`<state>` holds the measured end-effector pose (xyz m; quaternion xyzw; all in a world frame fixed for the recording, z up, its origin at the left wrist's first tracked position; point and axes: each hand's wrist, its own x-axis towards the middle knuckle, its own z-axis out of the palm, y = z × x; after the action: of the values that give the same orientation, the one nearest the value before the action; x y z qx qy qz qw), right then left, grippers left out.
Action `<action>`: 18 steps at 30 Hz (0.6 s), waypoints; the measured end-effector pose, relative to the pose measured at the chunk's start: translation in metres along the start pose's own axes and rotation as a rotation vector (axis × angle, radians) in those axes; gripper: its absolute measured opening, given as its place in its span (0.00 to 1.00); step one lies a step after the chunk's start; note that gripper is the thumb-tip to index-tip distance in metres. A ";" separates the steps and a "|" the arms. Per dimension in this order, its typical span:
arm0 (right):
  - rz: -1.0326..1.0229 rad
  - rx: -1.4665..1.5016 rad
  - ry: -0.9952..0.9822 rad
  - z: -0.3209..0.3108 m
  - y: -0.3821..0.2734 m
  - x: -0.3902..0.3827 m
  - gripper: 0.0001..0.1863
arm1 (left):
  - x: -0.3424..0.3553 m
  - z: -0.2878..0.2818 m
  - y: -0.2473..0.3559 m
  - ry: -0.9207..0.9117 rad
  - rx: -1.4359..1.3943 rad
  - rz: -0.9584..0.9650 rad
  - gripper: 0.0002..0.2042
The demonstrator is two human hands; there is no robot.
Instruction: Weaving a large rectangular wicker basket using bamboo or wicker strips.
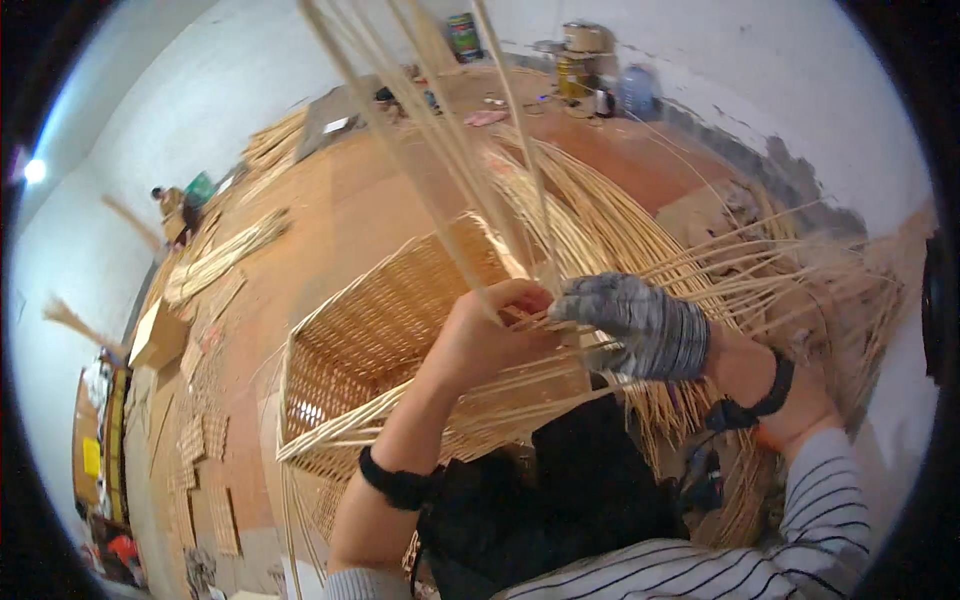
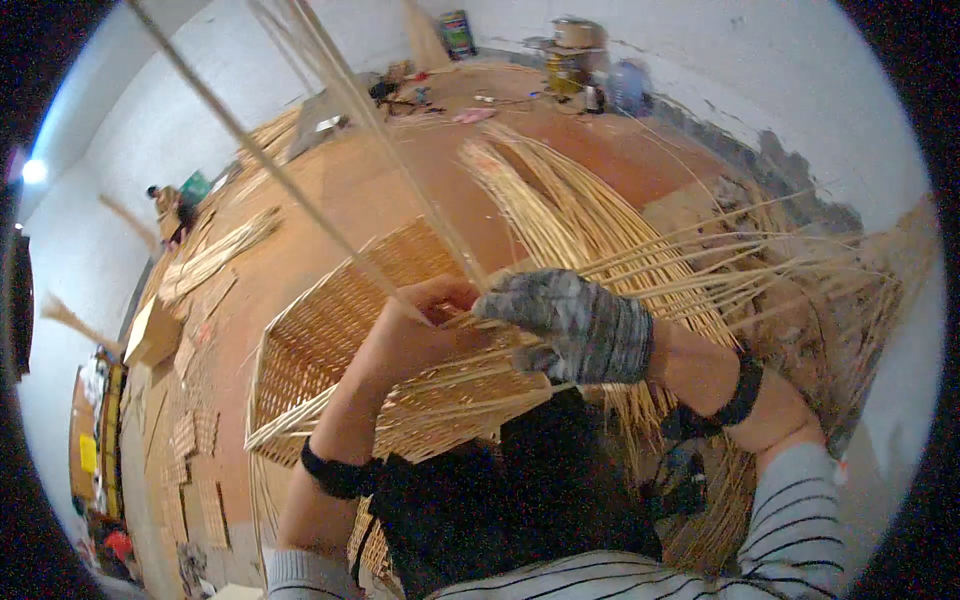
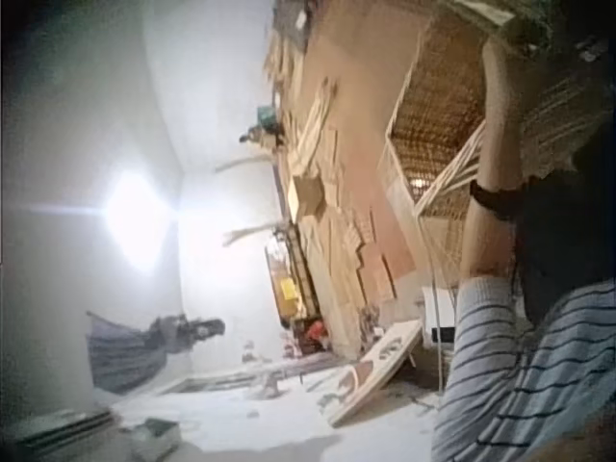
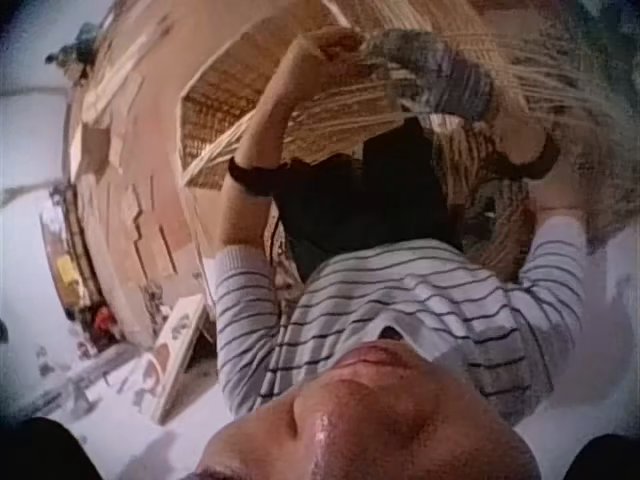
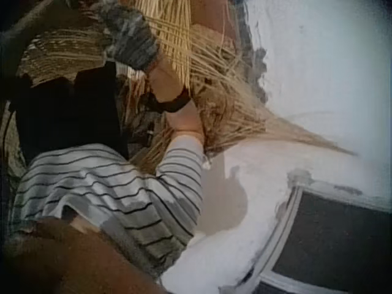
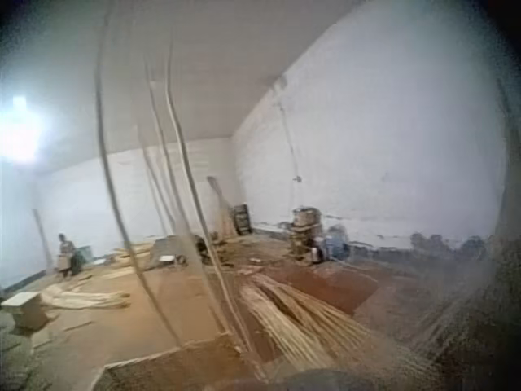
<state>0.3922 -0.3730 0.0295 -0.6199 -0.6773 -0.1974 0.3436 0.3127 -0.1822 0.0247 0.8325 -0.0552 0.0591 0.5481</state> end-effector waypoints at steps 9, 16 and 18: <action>0.642 0.121 -0.807 -0.027 0.049 0.036 0.10 | -0.006 0.010 0.018 0.017 0.073 -0.040 0.09; 0.578 0.223 -1.078 -0.012 0.072 0.034 0.10 | -0.006 0.014 0.007 0.083 0.155 0.074 0.10; 0.669 0.347 -1.067 -0.016 0.073 0.036 0.12 | -0.004 0.017 0.012 0.202 0.387 0.228 0.11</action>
<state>0.4672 -0.3475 0.0543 -0.7454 -0.5475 0.3672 0.0984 0.3076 -0.2019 0.0281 0.9003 -0.0816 0.2130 0.3708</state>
